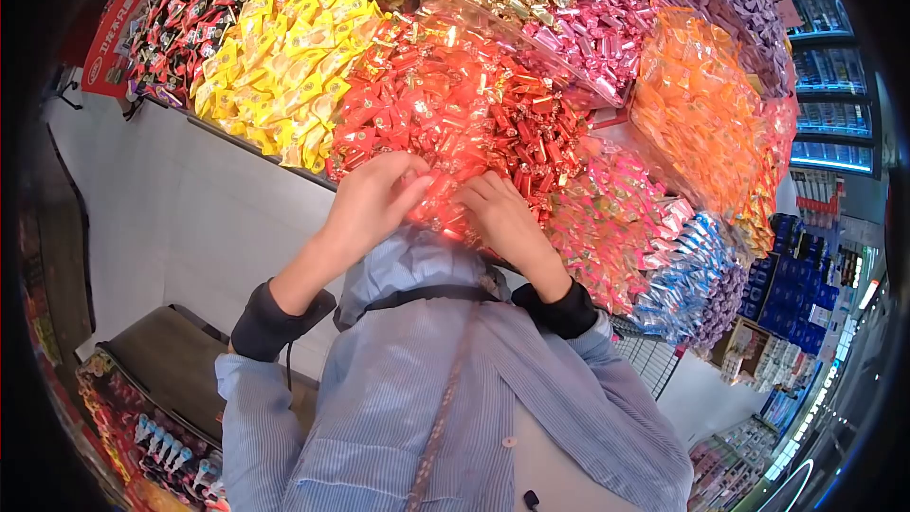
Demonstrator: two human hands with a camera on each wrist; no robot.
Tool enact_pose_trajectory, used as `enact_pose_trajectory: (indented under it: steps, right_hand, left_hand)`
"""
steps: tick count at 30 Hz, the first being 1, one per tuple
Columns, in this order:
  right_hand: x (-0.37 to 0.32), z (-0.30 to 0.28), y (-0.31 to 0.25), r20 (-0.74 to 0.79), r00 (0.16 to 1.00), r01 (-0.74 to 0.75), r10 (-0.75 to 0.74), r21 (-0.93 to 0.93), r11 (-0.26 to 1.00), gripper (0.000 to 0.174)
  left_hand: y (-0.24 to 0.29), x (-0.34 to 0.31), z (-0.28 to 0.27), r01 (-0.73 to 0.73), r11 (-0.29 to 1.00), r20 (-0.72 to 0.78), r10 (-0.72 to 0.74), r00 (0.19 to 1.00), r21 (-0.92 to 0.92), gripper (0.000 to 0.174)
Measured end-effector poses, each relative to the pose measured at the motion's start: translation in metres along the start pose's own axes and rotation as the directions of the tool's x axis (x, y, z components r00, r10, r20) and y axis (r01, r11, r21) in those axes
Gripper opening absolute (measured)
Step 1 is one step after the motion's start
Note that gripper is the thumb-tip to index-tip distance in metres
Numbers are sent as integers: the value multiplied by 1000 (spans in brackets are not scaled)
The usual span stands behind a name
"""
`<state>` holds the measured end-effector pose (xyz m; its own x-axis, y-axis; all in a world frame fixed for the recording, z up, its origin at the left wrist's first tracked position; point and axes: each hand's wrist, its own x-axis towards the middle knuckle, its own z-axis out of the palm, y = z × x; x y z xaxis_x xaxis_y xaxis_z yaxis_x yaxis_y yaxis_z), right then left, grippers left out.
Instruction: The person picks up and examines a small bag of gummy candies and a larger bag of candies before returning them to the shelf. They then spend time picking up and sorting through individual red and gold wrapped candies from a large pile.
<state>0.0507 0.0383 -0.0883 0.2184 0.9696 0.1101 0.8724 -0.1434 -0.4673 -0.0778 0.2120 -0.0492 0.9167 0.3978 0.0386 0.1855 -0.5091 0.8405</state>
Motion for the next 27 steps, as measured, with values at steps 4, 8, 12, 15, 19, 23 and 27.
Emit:
enact_pose_trajectory:
  steps: [4, 8, 12, 15, 19, 23, 27]
  right_hand:
    - [3, -15, -5, -47, 992, -117, 117, -6, 993, 21]
    - [3, -24, -2, -188, 960, -188, 208, 119, 975, 20]
    - [-4, -25, -13, 77, 833, -394, 548, 778, 490, 17]
    - [-6, -26, -19, 138, 857, -297, 496, 920, 258, 15]
    - [-8, -35, -23, 162, 871, -277, 464, 942, 190, 12]
    - [-11, -35, -23, 179, 858, -289, 482, 943, 163, 10]
    - [-12, -39, -25, 153, 869, -277, 471, 938, 206, 10]
  left_hand:
    - [-6, -6, 1, -10, 1000, 17, 10, 1000, -22, 16]
    - [-3, -1, 3, -79, 996, 27, 80, 996, -35, 20]
    - [15, 6, 9, -47, 969, 61, 64, 996, -243, 20]
    - [20, 10, 13, 58, 929, 172, 6, 985, -365, 21]
    - [17, 14, 16, 174, 900, 278, -62, 959, -400, 20]
    - [15, 13, 18, 204, 864, 288, -72, 955, -461, 19]
    - [16, 12, 17, 228, 854, 303, -87, 949, -468, 18]
